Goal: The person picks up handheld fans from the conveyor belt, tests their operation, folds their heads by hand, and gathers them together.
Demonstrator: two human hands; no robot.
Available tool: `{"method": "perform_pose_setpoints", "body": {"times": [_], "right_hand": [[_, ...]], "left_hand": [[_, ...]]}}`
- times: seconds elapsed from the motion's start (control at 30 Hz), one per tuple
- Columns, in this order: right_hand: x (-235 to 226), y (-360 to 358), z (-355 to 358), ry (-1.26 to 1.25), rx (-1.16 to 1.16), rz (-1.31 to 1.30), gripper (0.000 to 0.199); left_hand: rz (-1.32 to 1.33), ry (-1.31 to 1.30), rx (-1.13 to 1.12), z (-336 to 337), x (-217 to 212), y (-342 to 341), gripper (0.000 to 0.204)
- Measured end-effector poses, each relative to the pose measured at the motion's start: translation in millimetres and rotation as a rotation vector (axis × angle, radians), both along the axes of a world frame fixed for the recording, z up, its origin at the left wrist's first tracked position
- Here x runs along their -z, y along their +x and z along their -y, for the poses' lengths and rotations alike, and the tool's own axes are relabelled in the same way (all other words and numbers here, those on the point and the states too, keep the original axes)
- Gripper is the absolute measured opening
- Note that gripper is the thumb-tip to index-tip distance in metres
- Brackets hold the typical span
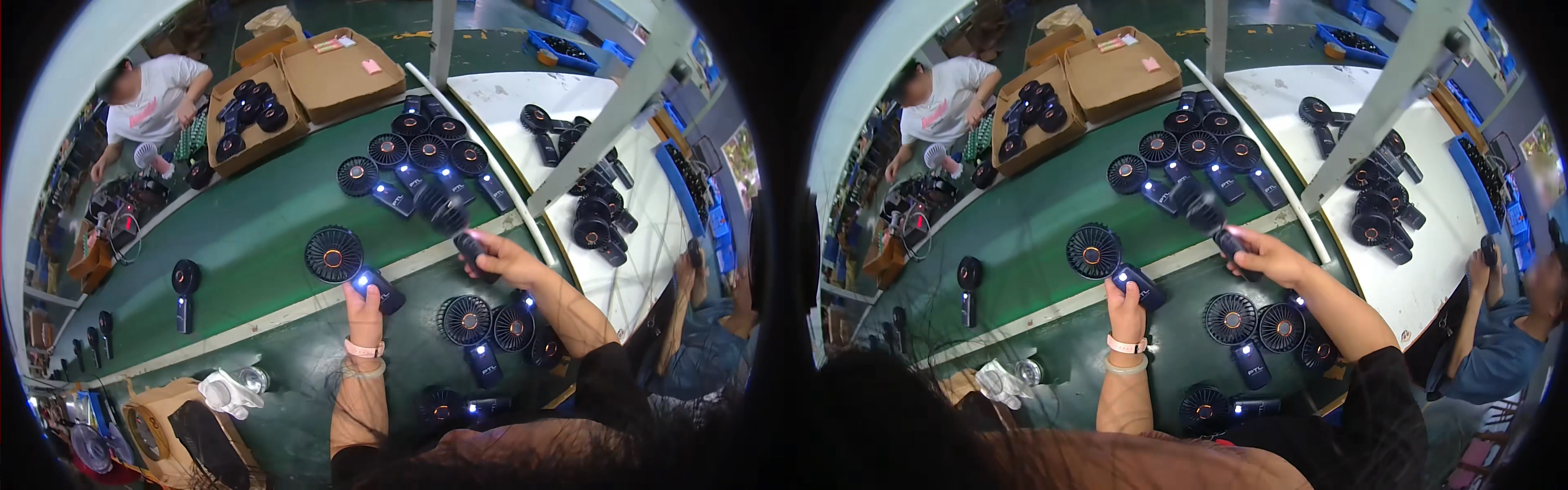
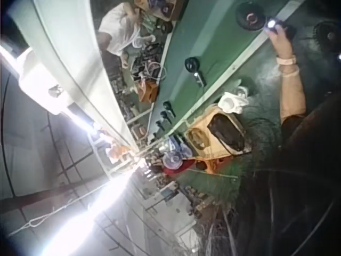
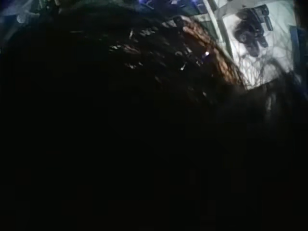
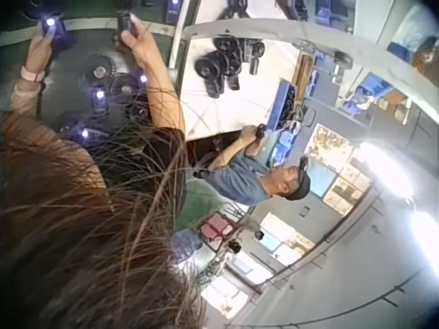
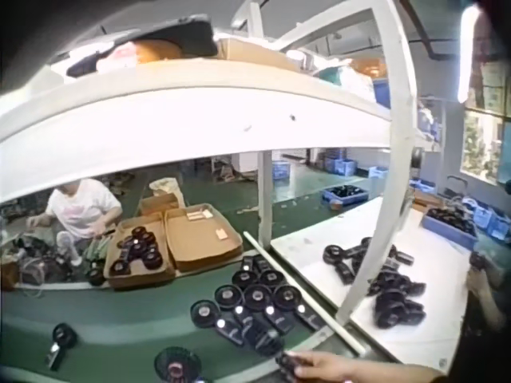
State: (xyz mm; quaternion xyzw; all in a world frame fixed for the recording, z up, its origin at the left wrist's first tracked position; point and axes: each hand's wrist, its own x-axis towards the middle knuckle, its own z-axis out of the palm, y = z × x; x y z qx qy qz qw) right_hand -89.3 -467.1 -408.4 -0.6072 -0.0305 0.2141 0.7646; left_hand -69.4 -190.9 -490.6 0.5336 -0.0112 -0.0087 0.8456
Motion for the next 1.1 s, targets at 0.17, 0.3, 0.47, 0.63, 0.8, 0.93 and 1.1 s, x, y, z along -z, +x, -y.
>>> {"method": "perform_pose_setpoints", "body": {"times": [0.17, 0.3, 0.47, 0.63, 0.8, 0.93, 1.1], "right_hand": [[-15.3, 37.0, -33.3, 0.59, -0.007, -0.09, 0.05], [-10.6, 60.6, -66.3, 0.745, -0.044, -0.188, 0.046], [5.9, 65.8, -93.5, 0.82, -0.129, -0.233, 0.05], [20.1, 61.3, -96.0, 0.812, -0.125, -0.229, 0.051], [24.7, 61.5, -95.1, 0.823, -0.144, -0.224, 0.051], [31.1, 62.5, -94.4, 0.824, -0.187, -0.236, 0.053], [25.9, 64.8, -95.1, 0.757, -0.18, -0.239, 0.054]], "left_hand": [[-0.023, -0.166, 0.033, 0.6, -10.6, 0.0, 0.041], [-0.001, -0.159, -0.004, -3.0, -9.5, 1.9, 0.042], [-0.02, -0.173, 0.012, -4.3, -11.0, 0.8, 0.04], [0.007, -0.191, 0.021, -4.2, -9.5, -2.3, 0.039], [-0.017, -0.192, -0.013, -0.9, -16.4, -3.9, 0.047], [-0.017, -0.223, 0.0, -2.4, -19.0, -2.9, 0.038], [-0.02, -0.246, -0.015, -1.4, -17.8, -2.1, 0.039]]}}
